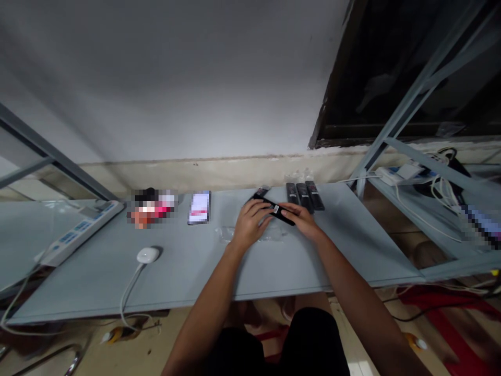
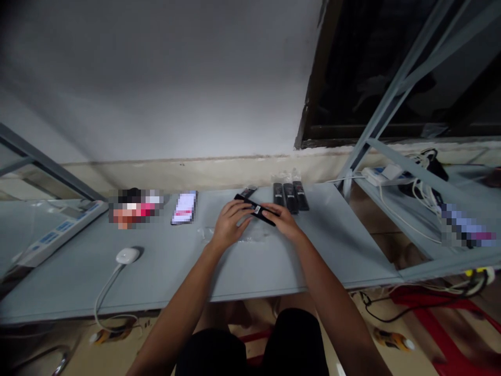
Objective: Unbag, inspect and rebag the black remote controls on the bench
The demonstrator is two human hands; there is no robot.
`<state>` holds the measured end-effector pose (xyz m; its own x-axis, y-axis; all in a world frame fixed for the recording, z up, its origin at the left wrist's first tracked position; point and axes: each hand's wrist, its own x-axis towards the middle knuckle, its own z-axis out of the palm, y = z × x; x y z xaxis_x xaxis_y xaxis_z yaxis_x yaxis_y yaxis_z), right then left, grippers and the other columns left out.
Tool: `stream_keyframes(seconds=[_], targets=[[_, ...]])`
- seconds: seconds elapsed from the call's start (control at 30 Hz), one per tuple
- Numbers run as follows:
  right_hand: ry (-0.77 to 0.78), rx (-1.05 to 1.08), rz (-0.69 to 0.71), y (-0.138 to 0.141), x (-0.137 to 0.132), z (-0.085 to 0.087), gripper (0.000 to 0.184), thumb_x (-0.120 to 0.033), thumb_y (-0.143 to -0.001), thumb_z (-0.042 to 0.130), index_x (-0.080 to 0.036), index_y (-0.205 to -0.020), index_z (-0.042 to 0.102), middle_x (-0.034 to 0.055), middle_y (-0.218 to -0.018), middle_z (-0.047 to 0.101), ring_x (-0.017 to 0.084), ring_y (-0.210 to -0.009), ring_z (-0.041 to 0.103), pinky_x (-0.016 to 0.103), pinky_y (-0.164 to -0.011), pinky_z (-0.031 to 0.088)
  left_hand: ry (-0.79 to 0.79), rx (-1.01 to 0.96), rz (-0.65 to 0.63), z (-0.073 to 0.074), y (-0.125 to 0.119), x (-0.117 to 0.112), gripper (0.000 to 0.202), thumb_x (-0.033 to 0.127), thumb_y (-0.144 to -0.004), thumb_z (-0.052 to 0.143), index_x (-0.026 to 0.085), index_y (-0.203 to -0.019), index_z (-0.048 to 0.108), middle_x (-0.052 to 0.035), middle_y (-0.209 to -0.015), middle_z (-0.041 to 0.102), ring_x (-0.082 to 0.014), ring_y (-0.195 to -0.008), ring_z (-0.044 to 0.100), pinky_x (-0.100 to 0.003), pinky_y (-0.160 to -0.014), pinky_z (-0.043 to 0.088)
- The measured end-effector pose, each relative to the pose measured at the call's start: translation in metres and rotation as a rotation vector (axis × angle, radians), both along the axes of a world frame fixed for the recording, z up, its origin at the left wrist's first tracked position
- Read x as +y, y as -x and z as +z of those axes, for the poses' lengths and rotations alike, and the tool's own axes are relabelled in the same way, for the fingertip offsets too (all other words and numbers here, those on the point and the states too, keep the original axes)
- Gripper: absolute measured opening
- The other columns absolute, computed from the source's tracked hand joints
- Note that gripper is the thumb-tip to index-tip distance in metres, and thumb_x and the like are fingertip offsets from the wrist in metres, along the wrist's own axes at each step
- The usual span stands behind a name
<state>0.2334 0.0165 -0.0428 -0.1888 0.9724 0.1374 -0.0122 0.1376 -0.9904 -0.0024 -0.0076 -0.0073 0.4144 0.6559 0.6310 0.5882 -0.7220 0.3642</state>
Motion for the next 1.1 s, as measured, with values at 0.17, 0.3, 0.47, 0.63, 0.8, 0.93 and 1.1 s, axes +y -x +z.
stream_keyframes(seconds=[0.17,0.3,0.47,0.63,0.8,0.93,1.1], targets=[[0.022,0.129,-0.159,-0.005,0.008,-0.008,0.083,-0.06,-0.079,0.079,-0.027,-0.152,0.056,0.0086,-0.112,0.081,0.03,-0.106,0.076,0.043,-0.092,0.061,0.204,0.068,-0.189,0.009,0.015,-0.006,0.061,0.054,-0.08,0.089,0.027,-0.132,0.073,-0.0085,-0.126,0.078,-0.029,-0.12,0.07,-0.048,-0.109,0.054],[-0.032,0.06,-0.215,-0.007,0.014,-0.015,0.101,-0.058,-0.08,0.077,-0.032,-0.167,0.031,0.008,-0.114,0.077,0.029,-0.101,0.075,0.04,-0.08,0.063,0.372,0.221,-0.185,0.007,0.024,-0.008,0.083,0.059,-0.071,0.093,0.029,-0.143,0.066,-0.0093,-0.135,0.075,-0.0321,-0.119,0.073,-0.046,-0.104,0.056],[-0.081,0.035,-0.217,-0.008,0.018,-0.022,0.11,-0.048,-0.08,0.082,-0.036,-0.17,0.02,0.0065,-0.112,0.073,0.026,-0.096,0.072,0.039,-0.082,0.063,0.409,0.261,-0.132,0.0,0.024,-0.006,0.059,0.042,-0.081,0.088,0.03,-0.136,0.071,-0.0033,-0.113,0.081,-0.0271,-0.1,0.077,-0.039,-0.091,0.058],[-0.015,0.171,-0.241,-0.007,0.015,-0.019,0.143,-0.045,-0.072,0.093,-0.042,-0.171,-0.009,0.0069,-0.126,0.071,0.027,-0.108,0.071,0.049,-0.097,0.061,0.413,0.236,-0.075,0.001,0.027,-0.002,0.056,0.038,-0.086,0.083,0.029,-0.139,0.069,-0.0045,-0.113,0.079,-0.0264,-0.104,0.075,-0.039,-0.095,0.057],[-0.011,0.176,-0.277,-0.007,0.011,-0.014,0.154,-0.049,-0.066,0.098,-0.038,-0.171,-0.014,0.0111,-0.137,0.068,0.028,-0.11,0.069,0.052,-0.103,0.059,0.444,0.208,0.001,0.002,0.029,-0.002,0.055,0.036,-0.09,0.076,0.027,-0.143,0.066,-0.0084,-0.128,0.074,-0.0252,-0.105,0.074,-0.038,-0.096,0.057],[-0.055,0.1,-0.233,-0.008,0.01,-0.015,0.146,-0.053,-0.069,0.096,-0.039,-0.172,-0.007,0.0116,-0.133,0.07,0.03,-0.109,0.07,0.055,-0.104,0.058,0.397,0.215,0.011,0.003,0.022,-0.005,0.059,0.038,-0.089,0.077,0.028,-0.146,0.064,-0.0081,-0.137,0.072,-0.0278,-0.112,0.073,-0.041,-0.1,0.056],[-0.063,0.052,-0.266,-0.005,0.011,-0.017,0.146,-0.053,-0.069,0.095,-0.032,-0.173,-0.006,0.0161,-0.135,0.069,0.03,-0.111,0.071,0.055,-0.105,0.057,0.362,0.234,0.007,-0.001,0.01,-0.006,0.061,0.037,-0.089,0.078,0.029,-0.147,0.064,-0.0057,-0.133,0.076,-0.0281,-0.108,0.076,-0.041,-0.099,0.056]])
